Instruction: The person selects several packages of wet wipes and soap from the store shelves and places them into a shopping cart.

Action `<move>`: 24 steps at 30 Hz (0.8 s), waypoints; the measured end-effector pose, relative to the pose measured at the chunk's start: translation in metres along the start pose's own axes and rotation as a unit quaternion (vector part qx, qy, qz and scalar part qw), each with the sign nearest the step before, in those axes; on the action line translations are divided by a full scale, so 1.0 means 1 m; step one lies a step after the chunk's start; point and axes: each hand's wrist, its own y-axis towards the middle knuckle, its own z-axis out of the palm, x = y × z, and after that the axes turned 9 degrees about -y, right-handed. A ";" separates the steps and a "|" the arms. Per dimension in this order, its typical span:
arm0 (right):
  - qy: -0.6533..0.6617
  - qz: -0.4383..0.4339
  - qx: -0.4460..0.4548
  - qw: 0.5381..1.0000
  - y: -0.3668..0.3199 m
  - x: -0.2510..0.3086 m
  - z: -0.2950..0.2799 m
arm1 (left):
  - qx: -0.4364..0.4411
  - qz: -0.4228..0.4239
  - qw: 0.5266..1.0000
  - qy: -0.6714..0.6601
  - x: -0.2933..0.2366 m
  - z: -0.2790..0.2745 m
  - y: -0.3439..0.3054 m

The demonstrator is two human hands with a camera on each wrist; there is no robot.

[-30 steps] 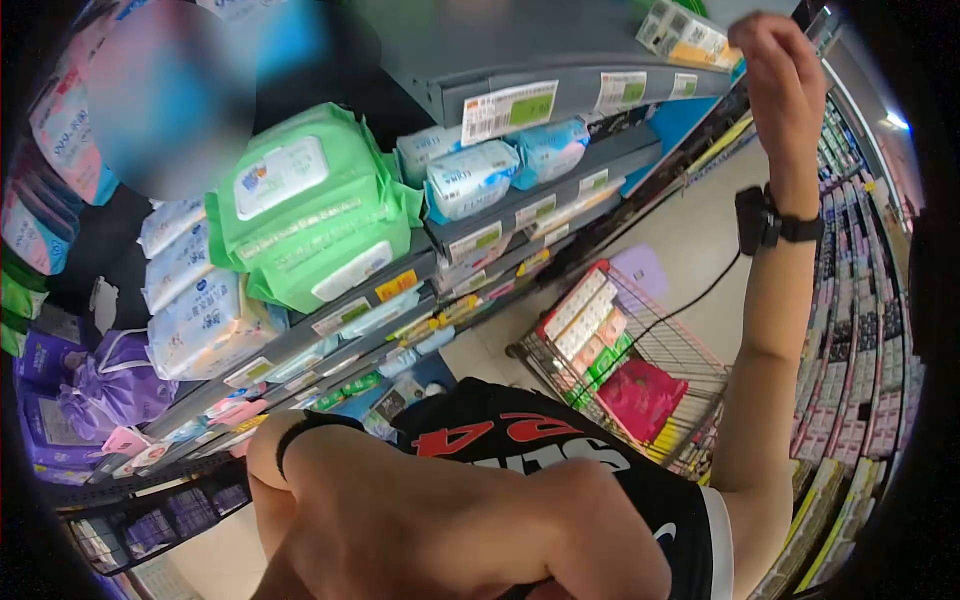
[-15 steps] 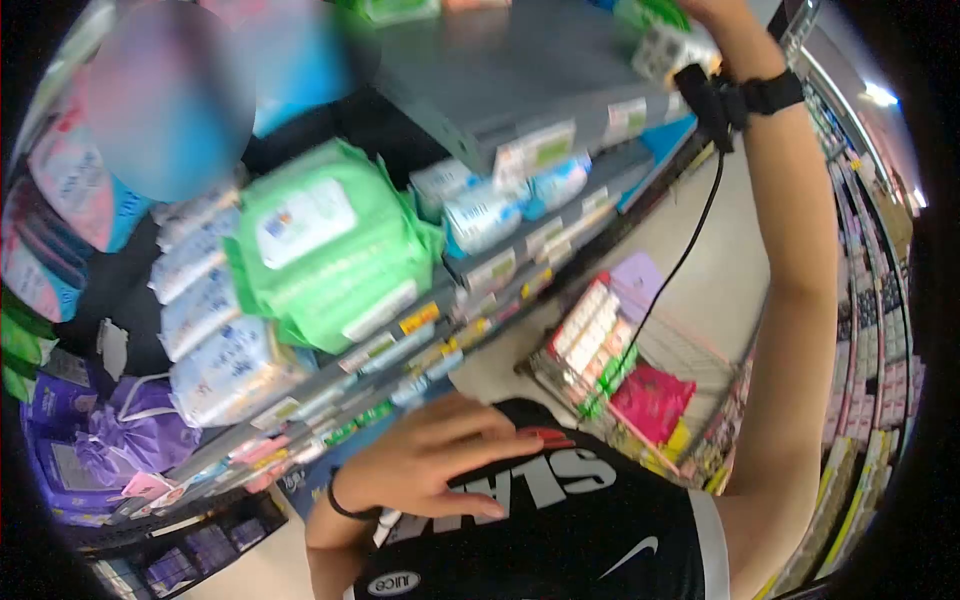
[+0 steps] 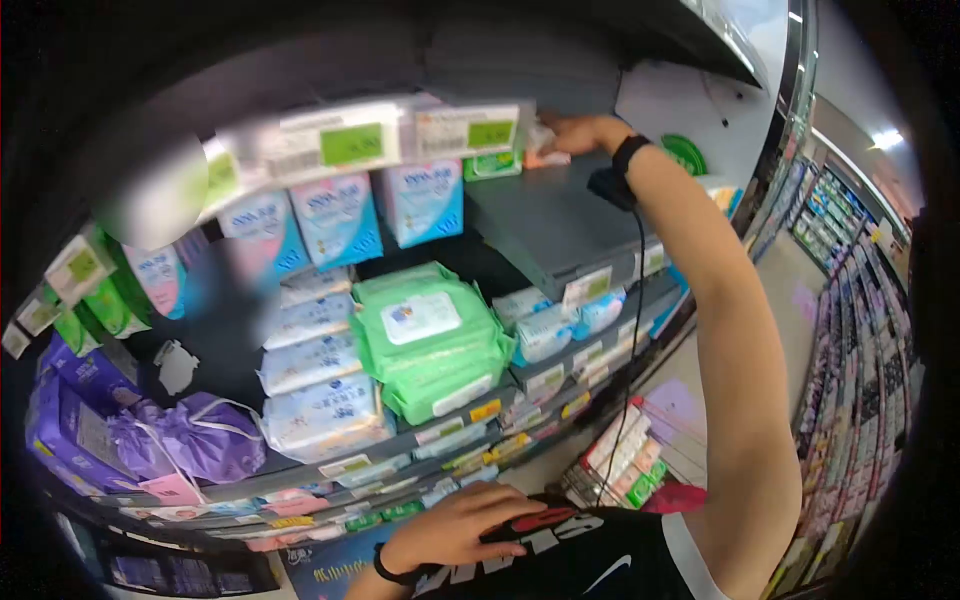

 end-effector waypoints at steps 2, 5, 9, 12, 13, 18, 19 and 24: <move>-0.062 0.034 -0.035 0.997 0.002 -0.001 0.005 | 0.009 0.001 1.000 0.006 0.004 0.000 -0.006; -0.233 0.002 -0.027 0.972 0.046 -0.042 0.029 | 0.000 0.004 1.000 0.016 0.003 0.003 -0.012; -0.304 0.097 0.020 0.947 -0.019 0.026 0.001 | 0.002 0.001 1.000 0.011 0.002 0.008 -0.013; -0.286 0.058 0.001 0.957 -0.022 0.012 0.011 | 0.022 -0.009 1.000 -0.006 0.000 0.014 -0.013; -0.242 0.049 -0.022 0.969 -0.026 0.009 0.014 | 0.029 -0.011 0.999 -0.011 -0.001 0.013 -0.012; -0.177 -0.025 -0.100 0.979 -0.054 0.006 0.002 | 0.059 -0.013 0.998 -0.011 0.000 0.016 -0.009; -0.162 -0.016 -0.101 0.981 -0.062 0.010 -0.002 | 0.074 -0.019 0.997 0.005 0.003 0.018 -0.010; -0.144 -0.059 -0.258 0.954 -0.134 0.026 -0.010 | 0.118 -0.031 0.992 -0.022 0.010 0.023 0.008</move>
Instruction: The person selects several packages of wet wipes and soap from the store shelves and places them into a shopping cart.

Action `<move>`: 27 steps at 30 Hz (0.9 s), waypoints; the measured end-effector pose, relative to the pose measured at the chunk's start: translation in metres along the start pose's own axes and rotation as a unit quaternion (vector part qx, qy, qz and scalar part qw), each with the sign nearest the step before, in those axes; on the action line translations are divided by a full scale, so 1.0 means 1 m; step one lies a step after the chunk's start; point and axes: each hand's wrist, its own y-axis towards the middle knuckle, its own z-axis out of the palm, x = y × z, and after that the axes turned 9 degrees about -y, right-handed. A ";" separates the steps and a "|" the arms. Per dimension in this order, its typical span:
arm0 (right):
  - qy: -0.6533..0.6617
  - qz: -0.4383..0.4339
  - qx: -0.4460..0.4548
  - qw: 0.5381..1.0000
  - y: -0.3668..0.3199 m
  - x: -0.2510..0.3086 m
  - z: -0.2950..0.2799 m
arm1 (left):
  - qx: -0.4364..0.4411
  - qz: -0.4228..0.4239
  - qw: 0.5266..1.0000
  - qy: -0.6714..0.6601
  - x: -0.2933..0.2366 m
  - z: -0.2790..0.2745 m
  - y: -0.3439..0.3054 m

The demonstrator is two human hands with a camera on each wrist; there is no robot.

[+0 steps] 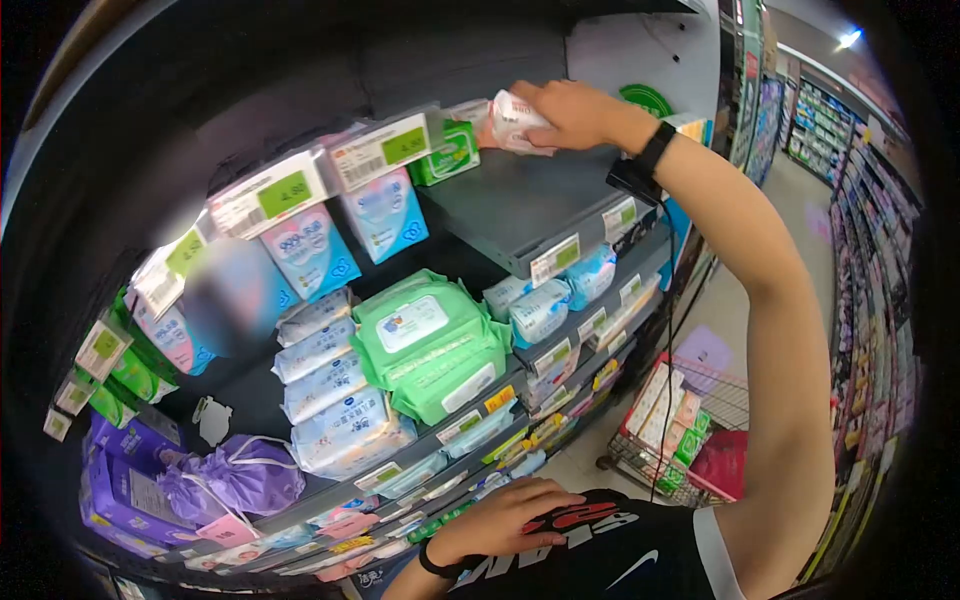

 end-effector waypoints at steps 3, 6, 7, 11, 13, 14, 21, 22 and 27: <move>-0.020 -0.059 -0.229 0.971 -0.063 0.018 -0.033 | 0.032 0.006 0.999 -0.003 0.003 -0.001 0.016; -0.002 -0.006 -0.285 0.958 -0.142 0.030 -0.060 | 0.055 0.017 0.998 -0.007 0.010 -0.001 0.031; 0.033 0.038 -0.299 0.953 -0.177 0.036 -0.058 | 0.067 0.017 0.998 -0.002 0.013 -0.001 0.035; 0.553 0.384 -0.451 0.586 -0.318 0.082 -0.025 | 0.119 0.014 0.993 0.001 0.028 0.000 0.054; 0.736 0.373 -0.388 0.411 -0.385 0.094 -0.001 | 0.139 0.010 0.990 0.011 0.033 0.005 0.066; 0.803 0.331 -0.345 0.356 -0.413 0.104 0.013 | 0.157 0.004 0.988 0.012 0.035 0.009 0.071; 0.811 0.319 -0.471 0.135 -0.512 0.156 0.025 | 0.307 -0.005 0.952 -0.022 0.046 0.038 0.126; 0.804 0.328 -0.471 0.156 -0.523 0.155 0.022 | 0.327 -0.012 0.945 -0.017 0.044 0.042 0.136; 0.726 0.451 -0.450 0.260 -0.564 0.141 0.011 | 0.370 -0.006 0.929 -0.029 0.041 0.067 0.187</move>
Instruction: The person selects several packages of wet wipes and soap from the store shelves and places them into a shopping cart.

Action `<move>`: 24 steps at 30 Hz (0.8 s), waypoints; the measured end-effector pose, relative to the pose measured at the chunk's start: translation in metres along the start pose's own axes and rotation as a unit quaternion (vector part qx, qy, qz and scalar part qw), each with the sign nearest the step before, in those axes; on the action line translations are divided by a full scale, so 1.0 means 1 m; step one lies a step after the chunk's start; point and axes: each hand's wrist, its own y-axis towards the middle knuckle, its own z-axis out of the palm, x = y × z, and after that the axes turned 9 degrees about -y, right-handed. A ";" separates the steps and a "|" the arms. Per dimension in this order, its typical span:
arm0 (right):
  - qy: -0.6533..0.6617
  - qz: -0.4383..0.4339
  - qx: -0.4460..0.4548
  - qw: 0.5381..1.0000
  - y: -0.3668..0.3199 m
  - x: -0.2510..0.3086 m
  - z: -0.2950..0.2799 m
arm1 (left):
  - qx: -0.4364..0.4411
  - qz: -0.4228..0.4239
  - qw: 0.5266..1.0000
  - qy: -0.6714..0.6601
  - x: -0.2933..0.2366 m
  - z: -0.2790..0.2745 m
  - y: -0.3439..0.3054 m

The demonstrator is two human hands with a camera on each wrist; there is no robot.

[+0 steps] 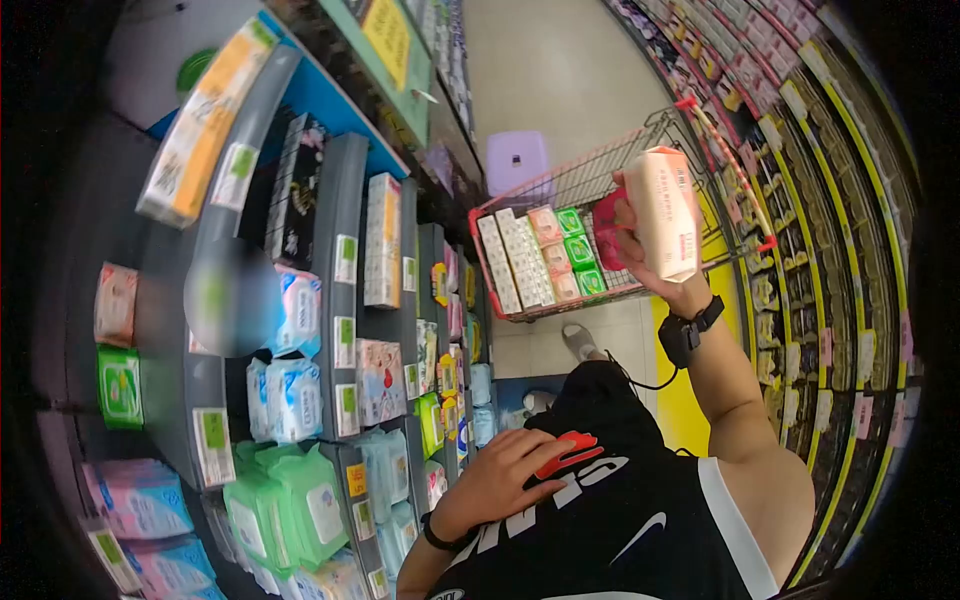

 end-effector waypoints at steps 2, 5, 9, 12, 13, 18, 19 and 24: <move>-0.089 -0.016 -0.097 0.991 0.004 -0.003 -0.022 | 0.017 -0.003 1.000 0.001 -0.002 -0.005 0.022; -0.496 -0.080 -0.171 0.848 0.015 -0.010 -0.037 | 0.014 -0.003 1.000 0.005 0.001 -0.010 0.053; -0.448 0.001 -0.147 0.882 0.027 -0.057 -0.071 | -0.045 -0.038 0.991 -0.117 0.060 -0.006 0.092; -0.489 0.149 -0.061 0.857 0.020 -0.082 -0.071 | -0.248 -0.107 0.920 -0.283 0.136 0.018 0.111; -0.465 0.168 -0.024 0.869 0.017 -0.097 -0.080 | -0.304 -0.088 0.874 -0.368 0.151 0.021 0.120; -0.162 0.390 0.094 0.902 0.017 -0.133 -0.087 | -0.350 -0.063 0.707 -0.611 0.177 0.035 0.127; -0.182 0.422 0.109 0.881 0.019 -0.137 -0.097 | -0.372 -0.071 0.713 -0.591 0.180 0.038 0.127; -0.290 0.435 0.140 0.840 0.048 -0.135 -0.122 | -0.446 -0.095 0.749 -0.481 0.165 0.022 0.157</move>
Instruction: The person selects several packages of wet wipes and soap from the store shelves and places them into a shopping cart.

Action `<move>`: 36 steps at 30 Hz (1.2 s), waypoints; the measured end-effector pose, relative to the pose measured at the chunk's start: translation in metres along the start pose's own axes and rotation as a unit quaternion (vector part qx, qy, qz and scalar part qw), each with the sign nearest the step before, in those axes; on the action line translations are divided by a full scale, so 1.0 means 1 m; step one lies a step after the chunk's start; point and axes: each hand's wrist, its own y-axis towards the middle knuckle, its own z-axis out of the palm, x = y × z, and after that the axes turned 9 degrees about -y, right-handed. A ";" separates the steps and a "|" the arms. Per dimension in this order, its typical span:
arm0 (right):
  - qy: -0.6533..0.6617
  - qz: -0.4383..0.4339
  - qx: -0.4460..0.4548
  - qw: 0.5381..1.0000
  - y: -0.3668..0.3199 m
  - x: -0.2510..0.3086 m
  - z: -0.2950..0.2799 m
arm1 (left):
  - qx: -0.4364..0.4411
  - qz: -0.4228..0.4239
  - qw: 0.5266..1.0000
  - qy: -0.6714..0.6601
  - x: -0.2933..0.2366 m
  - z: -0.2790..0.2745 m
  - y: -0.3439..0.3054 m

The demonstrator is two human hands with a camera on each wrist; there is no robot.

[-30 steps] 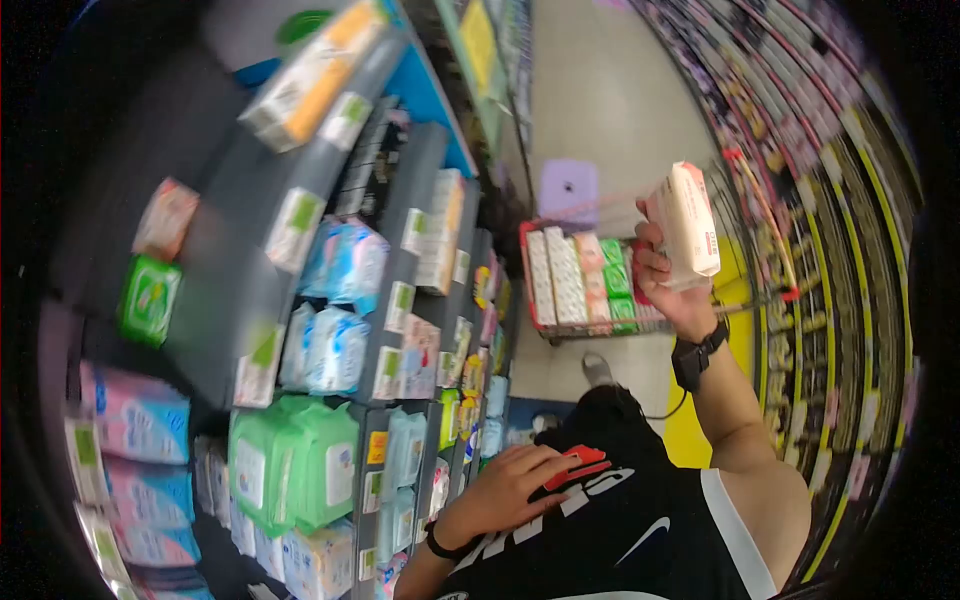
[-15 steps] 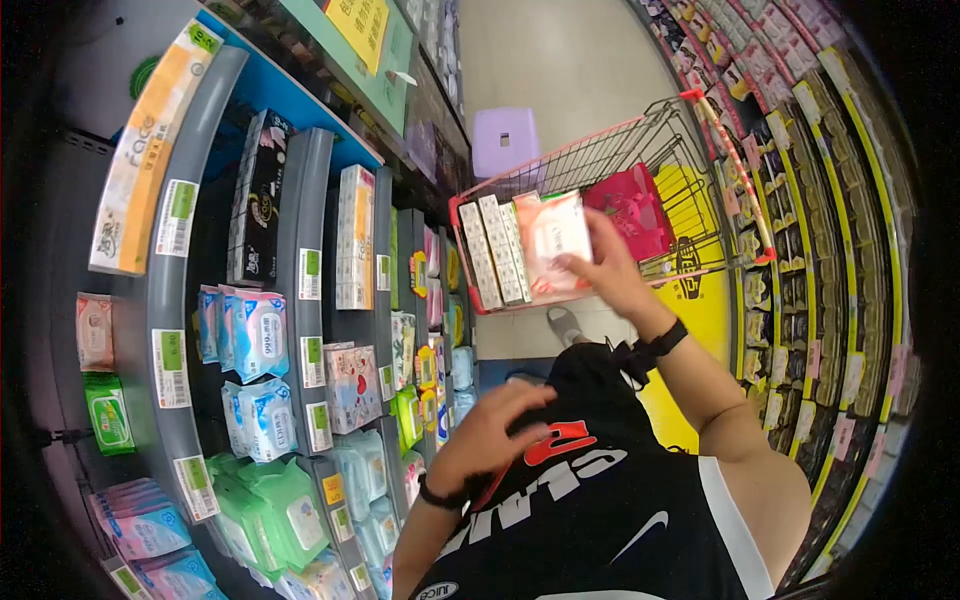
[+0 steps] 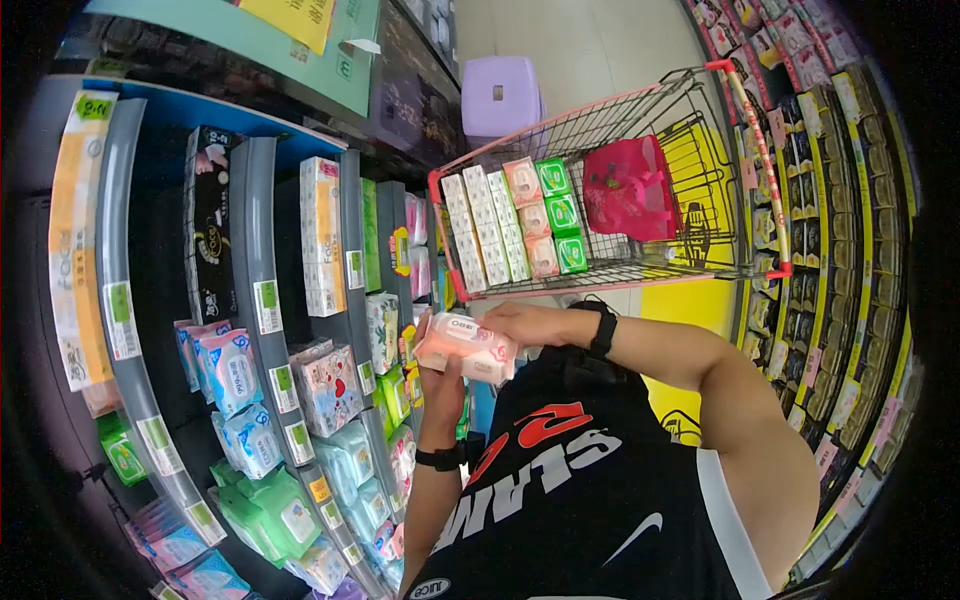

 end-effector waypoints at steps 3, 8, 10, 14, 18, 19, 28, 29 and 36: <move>-0.099 0.008 -0.022 0.995 -0.003 0.012 -0.020 | -0.018 0.039 0.996 0.084 0.002 0.019 0.014; -0.149 -0.030 0.041 0.987 -0.004 0.017 -0.048 | -0.079 0.093 0.975 0.186 0.006 0.049 0.029; -0.122 -0.056 0.055 0.989 -0.006 0.014 -0.059 | -0.085 0.070 0.982 0.152 0.005 0.054 0.033; -0.131 -0.122 0.050 0.983 -0.010 0.008 -0.078 | -0.068 0.009 0.996 0.063 0.009 0.058 0.043; -0.108 -0.037 -0.011 0.993 -0.013 0.001 -0.083 | -0.034 -0.044 0.998 -0.041 0.030 0.058 0.057; -0.099 -0.029 -0.022 0.994 -0.011 -0.005 -0.085 | -0.020 -0.054 0.998 -0.027 0.032 0.061 0.061; 0.087 0.094 -0.178 0.976 0.034 -0.118 -0.146 | -0.083 -0.091 0.964 0.237 0.093 0.047 0.061; 0.086 0.076 -0.226 0.967 0.046 -0.147 -0.159 | -0.076 -0.109 0.964 0.231 0.096 0.046 0.058; 0.016 0.175 -0.406 0.897 0.090 -0.256 -0.254 | -0.009 -0.169 0.938 0.302 0.112 0.032 0.030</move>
